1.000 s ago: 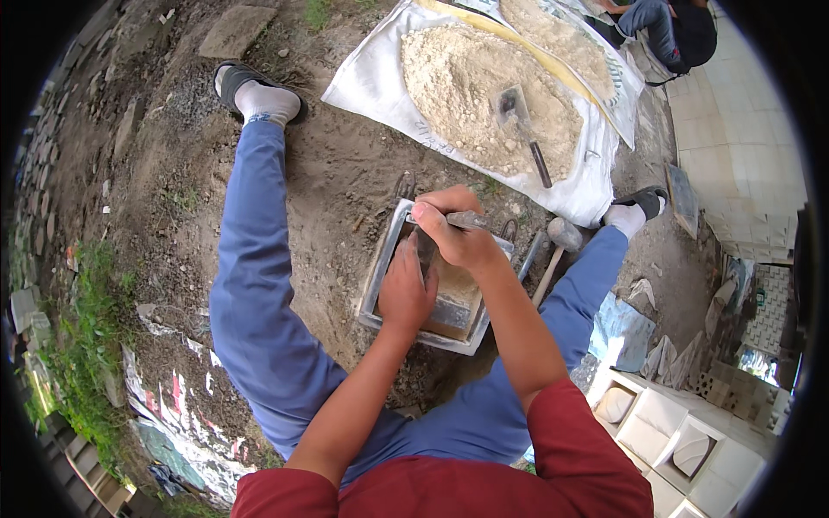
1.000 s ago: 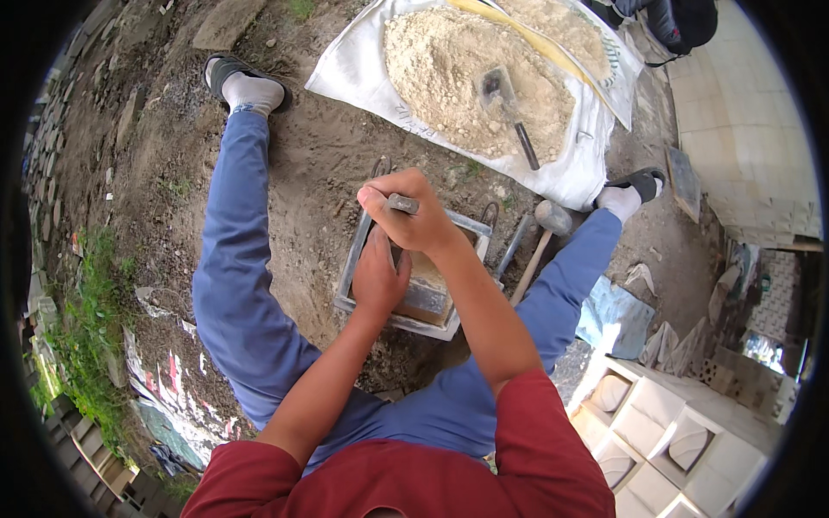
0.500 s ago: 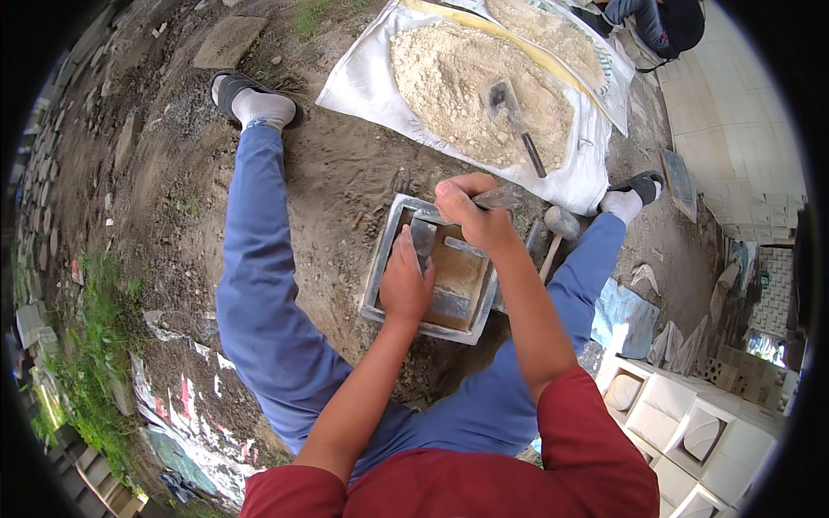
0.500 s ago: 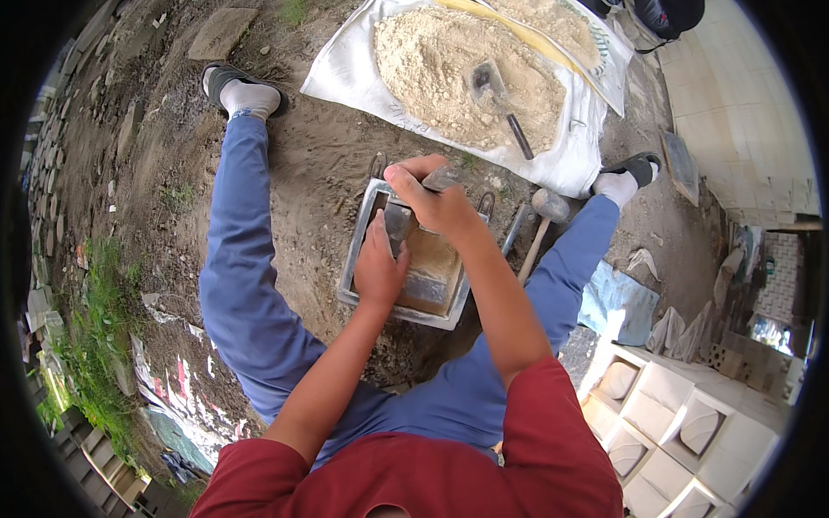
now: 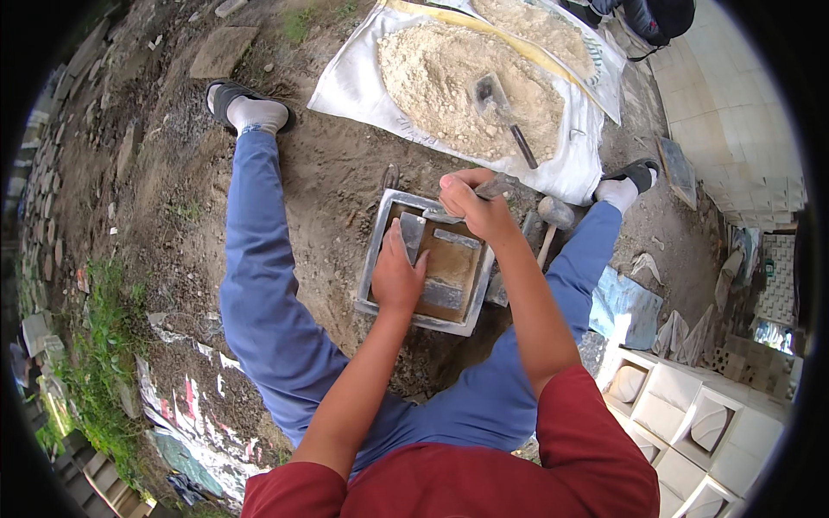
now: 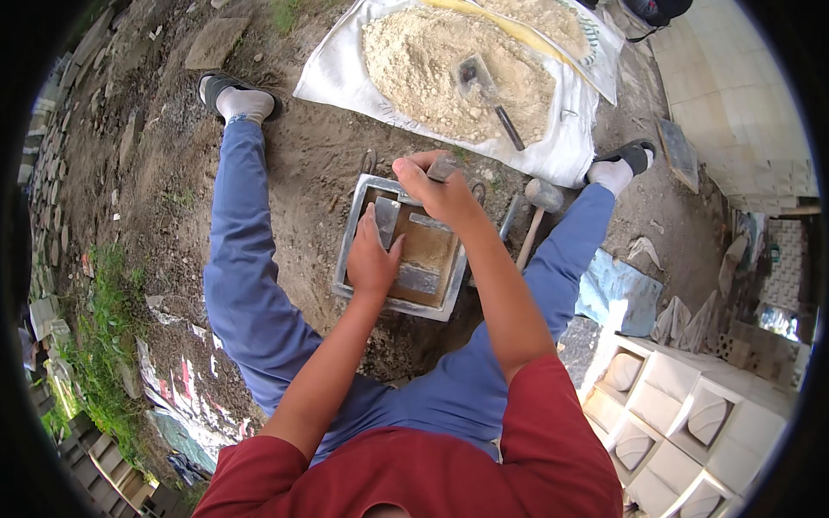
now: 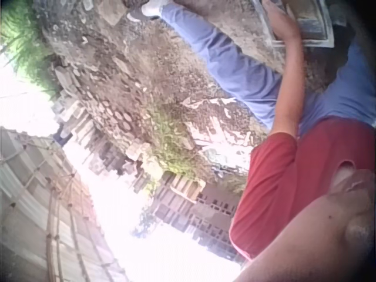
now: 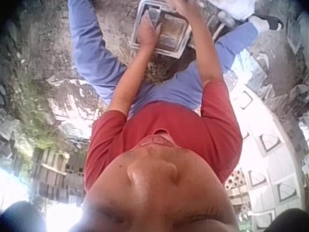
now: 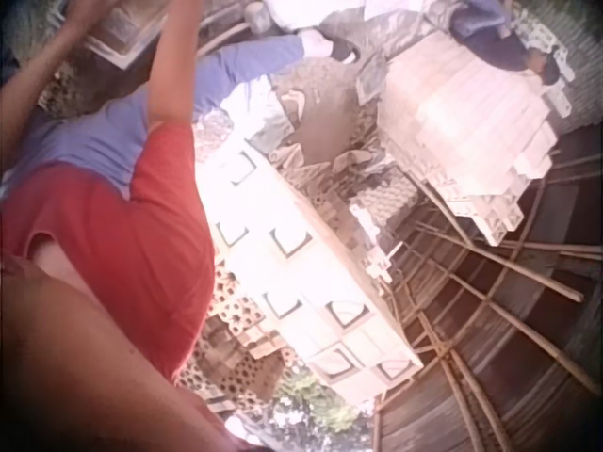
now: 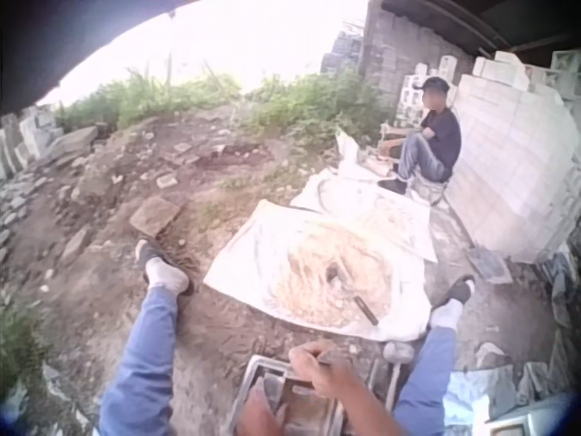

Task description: The person cleans and scrapes the surface of a metal mold with a handheld scraper, then wipes the internal surfaces of the mold with their hand.

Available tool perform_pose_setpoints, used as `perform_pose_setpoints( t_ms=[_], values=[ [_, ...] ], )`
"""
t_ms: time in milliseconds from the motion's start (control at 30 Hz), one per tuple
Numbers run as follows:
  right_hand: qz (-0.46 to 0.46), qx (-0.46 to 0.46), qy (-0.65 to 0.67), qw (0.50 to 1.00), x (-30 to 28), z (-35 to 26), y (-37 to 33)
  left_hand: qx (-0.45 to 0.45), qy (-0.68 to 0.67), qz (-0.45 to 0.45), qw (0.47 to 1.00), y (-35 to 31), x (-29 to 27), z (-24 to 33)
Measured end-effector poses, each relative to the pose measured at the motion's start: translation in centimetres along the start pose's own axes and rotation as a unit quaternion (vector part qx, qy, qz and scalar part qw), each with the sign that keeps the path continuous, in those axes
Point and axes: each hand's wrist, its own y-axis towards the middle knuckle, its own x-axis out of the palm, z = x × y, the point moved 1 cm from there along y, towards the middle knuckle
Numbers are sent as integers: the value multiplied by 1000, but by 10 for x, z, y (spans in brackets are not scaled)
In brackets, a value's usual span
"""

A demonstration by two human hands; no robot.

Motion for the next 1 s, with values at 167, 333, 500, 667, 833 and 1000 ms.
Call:
perform_pose_setpoints(
  t_ms=[167, 333, 500, 667, 833, 1000],
  values=[
    [-2, 18, 16, 1000, -6, 2, -5, -29, 8, -10, 1000, -4, 0, 5],
    [-6, 9, 69, 998, -10, -11, -9, -23, 9, 1, 1000, -3, 1, 3],
    [-25, 20, 36, 999, -18, 4, -10, -15, 23, -4, 1000, -3, 4, 8],
    [-40, 25, 115, 992, -20, -15, -18, -41, 50, -17, 998, -3, 0, 9],
    [-28, 15, 18, 999, -29, 5, -18, -7, 45, 12, 999, -2, 2, 7],
    [10, -1, 75, 997, -28, 22, -16, 5, 54, 17, 998, -4, 6, 7]
  ],
)
